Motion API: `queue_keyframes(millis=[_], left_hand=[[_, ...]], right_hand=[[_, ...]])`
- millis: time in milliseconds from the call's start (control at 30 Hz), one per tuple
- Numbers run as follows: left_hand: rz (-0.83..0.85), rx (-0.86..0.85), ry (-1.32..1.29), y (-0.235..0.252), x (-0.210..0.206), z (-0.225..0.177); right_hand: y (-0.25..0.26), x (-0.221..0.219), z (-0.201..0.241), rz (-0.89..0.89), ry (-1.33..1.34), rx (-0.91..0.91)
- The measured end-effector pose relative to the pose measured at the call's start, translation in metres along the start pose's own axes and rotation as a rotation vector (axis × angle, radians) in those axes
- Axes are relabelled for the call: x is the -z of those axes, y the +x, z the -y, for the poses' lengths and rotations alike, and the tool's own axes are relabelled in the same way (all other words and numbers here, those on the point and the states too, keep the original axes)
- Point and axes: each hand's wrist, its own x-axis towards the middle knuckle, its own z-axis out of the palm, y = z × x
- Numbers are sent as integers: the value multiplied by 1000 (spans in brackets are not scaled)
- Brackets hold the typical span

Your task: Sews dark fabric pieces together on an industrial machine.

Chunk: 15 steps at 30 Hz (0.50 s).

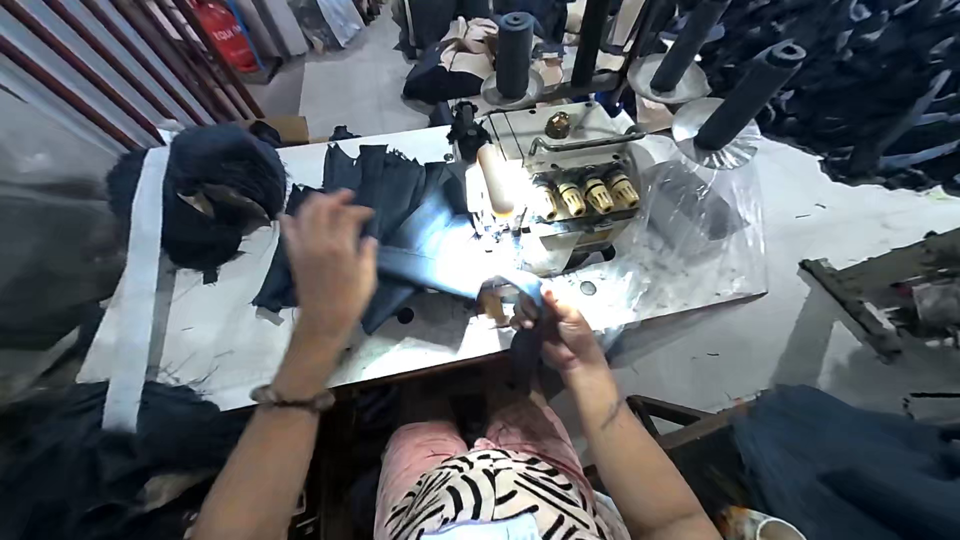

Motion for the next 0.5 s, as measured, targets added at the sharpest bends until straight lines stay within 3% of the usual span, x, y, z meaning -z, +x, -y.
queue_keyframes(millis=[67, 167, 500], left_hand=[[30, -214, -75, -7, -35, -24], [130, -398, -208, -20, -61, -54], [137, -369, -141, -14, -75, -75]], right_hand=[[5, 8, -10, -116, 44, -80], [4, 28, -13, -63, 205, -60], [34, 41, -2, 5, 481, 78]])
